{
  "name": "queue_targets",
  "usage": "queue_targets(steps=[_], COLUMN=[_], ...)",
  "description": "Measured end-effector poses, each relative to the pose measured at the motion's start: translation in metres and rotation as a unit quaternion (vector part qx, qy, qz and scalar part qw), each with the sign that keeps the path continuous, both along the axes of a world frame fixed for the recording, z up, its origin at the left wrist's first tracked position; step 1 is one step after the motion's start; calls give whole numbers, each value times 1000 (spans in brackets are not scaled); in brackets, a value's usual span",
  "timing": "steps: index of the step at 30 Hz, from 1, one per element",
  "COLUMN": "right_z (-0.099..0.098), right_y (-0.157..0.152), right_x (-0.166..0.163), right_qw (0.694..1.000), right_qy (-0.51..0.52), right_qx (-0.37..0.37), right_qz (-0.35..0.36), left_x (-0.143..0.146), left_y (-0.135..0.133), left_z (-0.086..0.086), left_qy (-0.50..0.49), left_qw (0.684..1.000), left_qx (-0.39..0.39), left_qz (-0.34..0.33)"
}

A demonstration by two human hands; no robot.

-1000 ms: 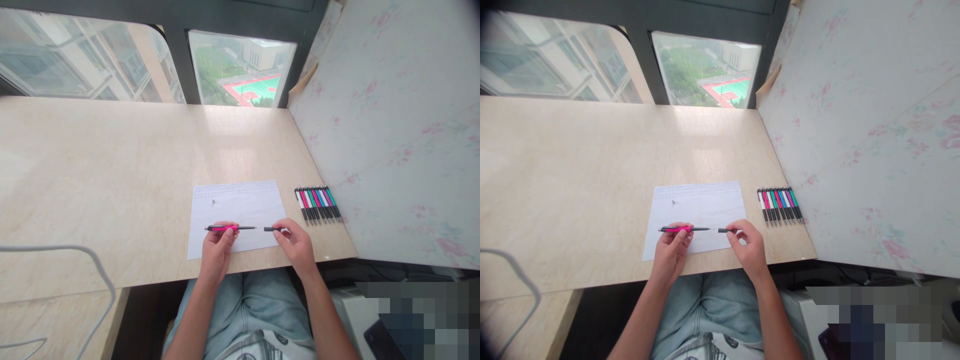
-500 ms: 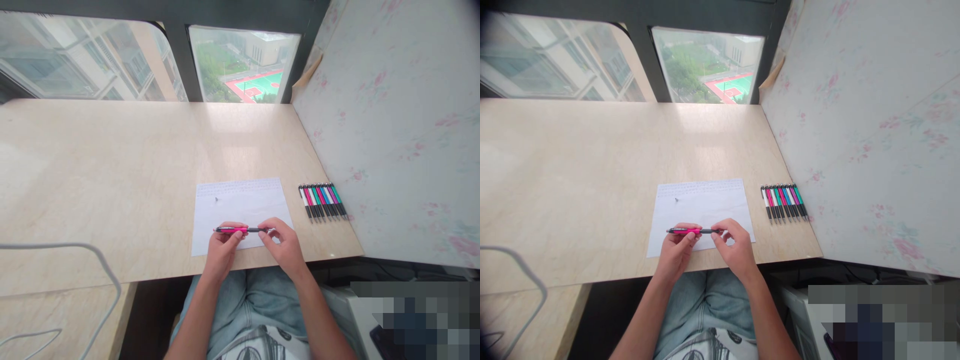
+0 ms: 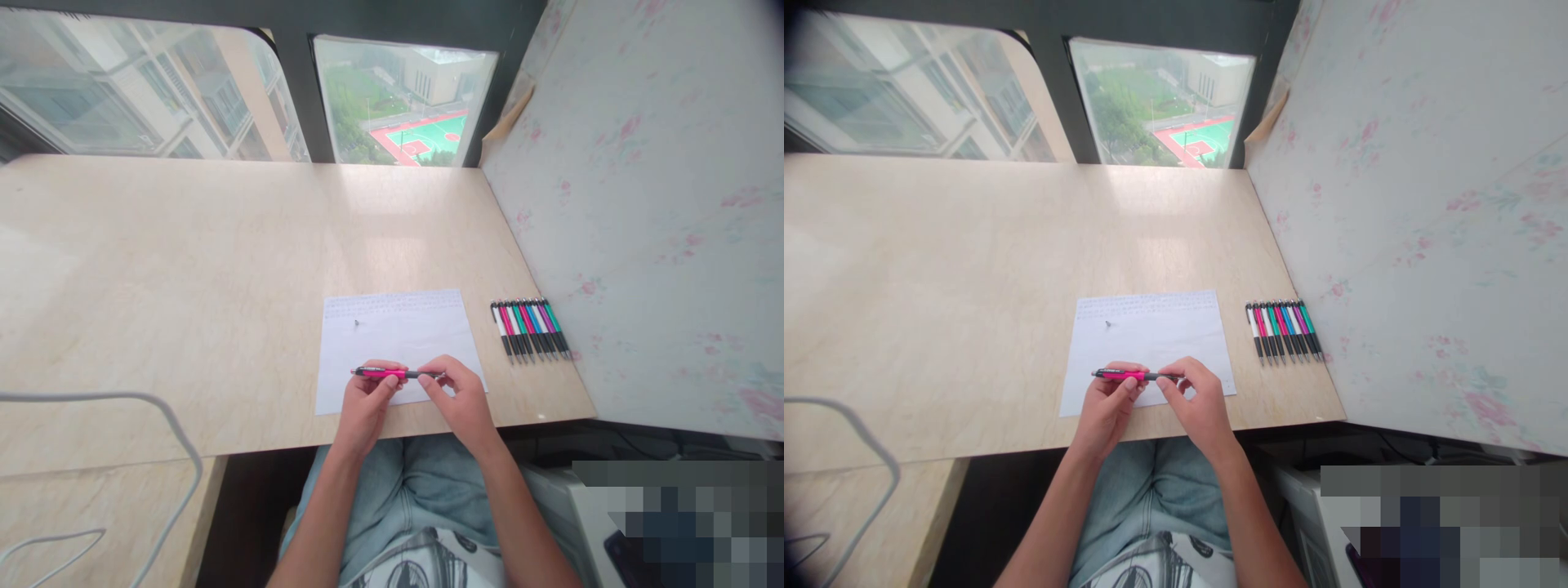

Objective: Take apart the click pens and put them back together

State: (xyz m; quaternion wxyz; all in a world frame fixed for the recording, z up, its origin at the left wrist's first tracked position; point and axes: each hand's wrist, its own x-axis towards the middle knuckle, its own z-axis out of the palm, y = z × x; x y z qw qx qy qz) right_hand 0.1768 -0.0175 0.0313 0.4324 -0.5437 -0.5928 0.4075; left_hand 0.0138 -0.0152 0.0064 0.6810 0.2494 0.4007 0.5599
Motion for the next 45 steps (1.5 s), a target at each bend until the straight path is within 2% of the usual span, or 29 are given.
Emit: queue_targets(steps=[8, 18, 25, 31, 37, 39, 45], right_z=[2, -3, 0, -8, -18, -20, -21], right_y=[1, -3, -1, 3, 43, 63, 108], right_x=[2, 5, 2, 6, -15, -31, -78], right_qw=[999, 1000, 999, 1000, 992, 980, 934], right_qy=[-25, -14, -28, -8, -116, -167, -312], right_qx=[-17, 13, 9, -5, 41, 68, 101], right_qz=[15, -6, -17, 18, 35, 83, 140], left_x=[-1, -1, 0, -3, -5, -6, -6], left_y=[-1, 0, 0, 1, 1, 1, 0], left_z=[-2, -2, 0, -1, -3, -2, -4], left_qy=[0, -35, -54, -102, -135, -143, -155], left_qw=[1000, 999, 998, 993, 989, 988, 986], left_qx=[19, -5, -30, -47, -46, -42, -44], left_qz=[-20, 20, 11, 36, 48, 51, 46])
